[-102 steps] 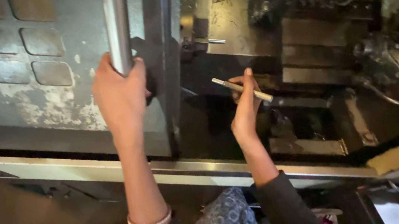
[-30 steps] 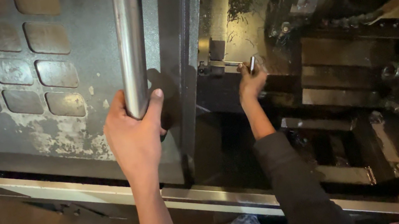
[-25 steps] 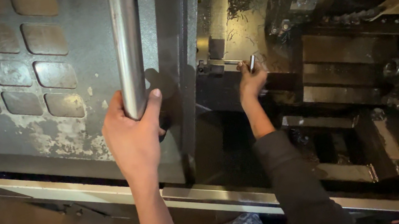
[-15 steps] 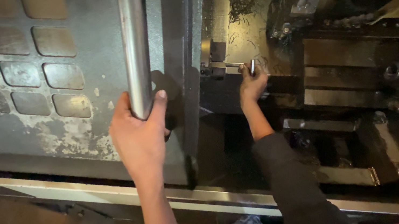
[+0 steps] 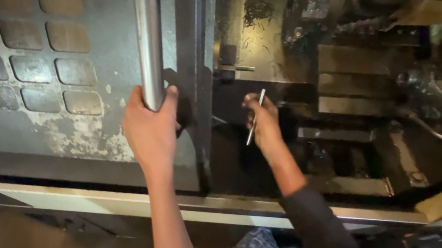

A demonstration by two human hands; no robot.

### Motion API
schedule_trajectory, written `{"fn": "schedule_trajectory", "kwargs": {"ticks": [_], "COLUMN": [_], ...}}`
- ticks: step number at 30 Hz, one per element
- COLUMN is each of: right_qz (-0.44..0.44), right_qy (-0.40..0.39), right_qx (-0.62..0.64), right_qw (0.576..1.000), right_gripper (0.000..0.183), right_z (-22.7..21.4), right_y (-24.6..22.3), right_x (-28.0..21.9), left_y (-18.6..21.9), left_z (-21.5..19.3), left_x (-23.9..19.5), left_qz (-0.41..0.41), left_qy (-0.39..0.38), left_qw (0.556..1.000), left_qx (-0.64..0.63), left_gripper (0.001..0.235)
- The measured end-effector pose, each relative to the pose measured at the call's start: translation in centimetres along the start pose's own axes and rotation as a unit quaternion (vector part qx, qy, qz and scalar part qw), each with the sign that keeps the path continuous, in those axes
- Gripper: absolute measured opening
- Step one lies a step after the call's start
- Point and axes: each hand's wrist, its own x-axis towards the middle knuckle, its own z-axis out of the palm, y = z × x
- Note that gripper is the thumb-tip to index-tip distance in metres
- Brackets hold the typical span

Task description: The person retrieves metal rods from a machine, measures them with a caliper, and places them into a green bin. The person repeats this process for multiple rods, ensuring each is measured before storage.

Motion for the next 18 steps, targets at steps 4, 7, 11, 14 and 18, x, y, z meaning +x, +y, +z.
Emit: {"fn": "schedule_trajectory", "kwargs": {"ticks": [4, 7, 11, 14, 18], "right_qz": [0.016, 0.03, 0.032, 0.021, 0.015], "right_qy": [-0.054, -0.072, -0.08, -0.081, -0.07], "right_qx": [0.039, 0.066, 0.064, 0.071, 0.085], "right_qw": [0.998, 0.995, 0.994, 0.994, 0.994], "right_gripper": [0.013, 0.012, 0.011, 0.012, 0.013], "right_z": [-0.4, -1.4, -2.7, -2.3, -1.1], "right_y": [-3.8, -6.1, -8.8, -9.8, -11.0], "right_x": [-7.4, -10.4, -13.0, -14.9, -17.7], "left_y": [-0.4, -0.7, -0.8, -0.6, 0.9], "left_z": [0.1, 0.0, -0.1, -0.3, -0.5], "left_x": [0.5, 1.0, 1.1, 0.9, -0.7], "left_qz": [0.001, 0.025, 0.002, 0.037, 0.02], "left_qy": [-0.005, 0.004, -0.009, -0.001, -0.034], "left_qw": [1.0, 1.0, 1.0, 0.999, 0.999], "left_qx": [-0.007, 0.012, 0.013, 0.022, -0.004], "left_gripper": [0.031, 0.03, 0.029, 0.03, 0.031]}}
